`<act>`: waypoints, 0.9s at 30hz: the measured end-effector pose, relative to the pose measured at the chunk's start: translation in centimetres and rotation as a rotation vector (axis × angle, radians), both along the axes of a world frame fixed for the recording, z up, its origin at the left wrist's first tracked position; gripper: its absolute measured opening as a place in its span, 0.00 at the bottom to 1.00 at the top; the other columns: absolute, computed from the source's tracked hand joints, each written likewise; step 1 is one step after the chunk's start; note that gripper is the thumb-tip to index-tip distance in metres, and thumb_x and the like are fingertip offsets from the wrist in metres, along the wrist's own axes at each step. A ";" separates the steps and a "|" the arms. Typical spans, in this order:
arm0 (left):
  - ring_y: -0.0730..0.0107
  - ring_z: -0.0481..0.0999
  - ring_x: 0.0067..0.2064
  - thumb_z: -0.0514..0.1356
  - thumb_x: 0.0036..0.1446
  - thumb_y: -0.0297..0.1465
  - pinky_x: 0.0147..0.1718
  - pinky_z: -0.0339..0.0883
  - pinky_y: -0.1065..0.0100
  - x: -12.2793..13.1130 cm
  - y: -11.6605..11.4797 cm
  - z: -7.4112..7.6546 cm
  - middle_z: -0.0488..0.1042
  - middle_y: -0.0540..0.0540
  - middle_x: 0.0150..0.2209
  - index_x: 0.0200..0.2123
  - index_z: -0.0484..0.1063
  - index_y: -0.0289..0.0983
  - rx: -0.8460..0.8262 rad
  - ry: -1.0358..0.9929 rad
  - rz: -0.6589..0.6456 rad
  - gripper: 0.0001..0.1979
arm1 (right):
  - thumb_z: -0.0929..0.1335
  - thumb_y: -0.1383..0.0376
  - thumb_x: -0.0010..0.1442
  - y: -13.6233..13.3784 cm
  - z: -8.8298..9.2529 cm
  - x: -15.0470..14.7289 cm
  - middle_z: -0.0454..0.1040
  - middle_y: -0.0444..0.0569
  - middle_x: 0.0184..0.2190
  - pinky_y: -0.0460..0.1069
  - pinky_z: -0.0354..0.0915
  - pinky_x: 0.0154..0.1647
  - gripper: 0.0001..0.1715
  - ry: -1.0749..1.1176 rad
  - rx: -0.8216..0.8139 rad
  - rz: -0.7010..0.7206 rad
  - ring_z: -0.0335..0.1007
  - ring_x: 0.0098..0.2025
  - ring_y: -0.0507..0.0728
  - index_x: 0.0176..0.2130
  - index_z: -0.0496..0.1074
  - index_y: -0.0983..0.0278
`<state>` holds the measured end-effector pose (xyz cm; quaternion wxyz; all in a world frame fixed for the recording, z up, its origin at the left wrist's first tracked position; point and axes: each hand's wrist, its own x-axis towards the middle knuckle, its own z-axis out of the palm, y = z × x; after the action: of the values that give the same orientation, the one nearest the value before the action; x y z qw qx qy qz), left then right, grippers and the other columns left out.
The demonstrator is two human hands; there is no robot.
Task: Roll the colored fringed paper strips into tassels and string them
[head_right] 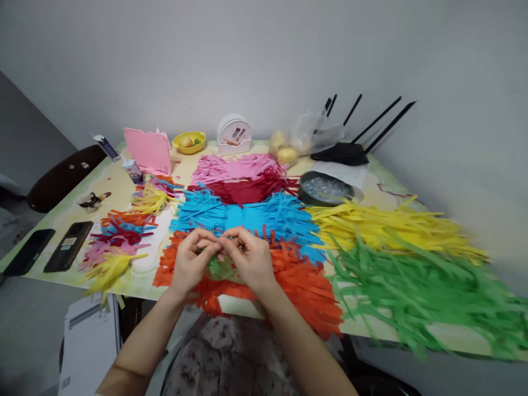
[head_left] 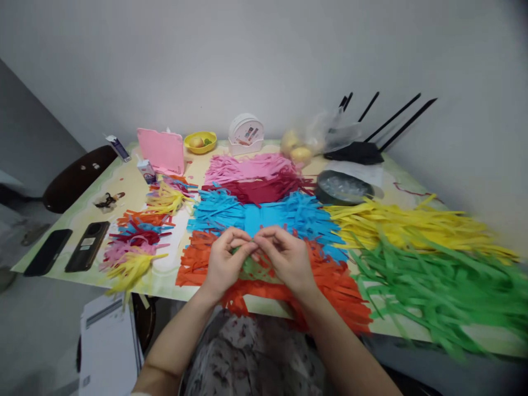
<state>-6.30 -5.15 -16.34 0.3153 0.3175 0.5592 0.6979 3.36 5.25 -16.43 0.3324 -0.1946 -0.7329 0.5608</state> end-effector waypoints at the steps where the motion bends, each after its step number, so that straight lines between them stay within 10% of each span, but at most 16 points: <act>1: 0.72 0.77 0.25 0.66 0.55 0.37 0.30 0.68 0.72 0.0 -0.1 0.0 0.78 0.51 0.22 0.32 0.68 0.37 0.006 -0.018 0.007 0.12 | 0.69 0.57 0.60 0.1 0.1 0.1 0.72 0.41 0.18 0.45 0.60 0.20 0.12 -0.001 -0.033 0.030 0.66 0.19 0.51 0.32 0.74 0.63; 27: 0.67 0.77 0.34 0.66 0.52 0.43 0.36 0.71 0.67 -1.1 -3.7 -1.7 0.78 0.47 0.32 0.35 0.74 0.36 -0.070 0.011 0.126 0.16 | 0.70 0.61 0.59 -2.9 1.4 -1.3 0.70 0.41 0.18 0.43 0.60 0.18 0.10 0.063 0.125 -0.128 0.63 0.18 0.48 0.28 0.73 0.63</act>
<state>-7.45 -8.88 -18.06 0.2787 0.2742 0.6040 0.6945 2.04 2.38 -14.99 0.4019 -0.2022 -0.7418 0.4973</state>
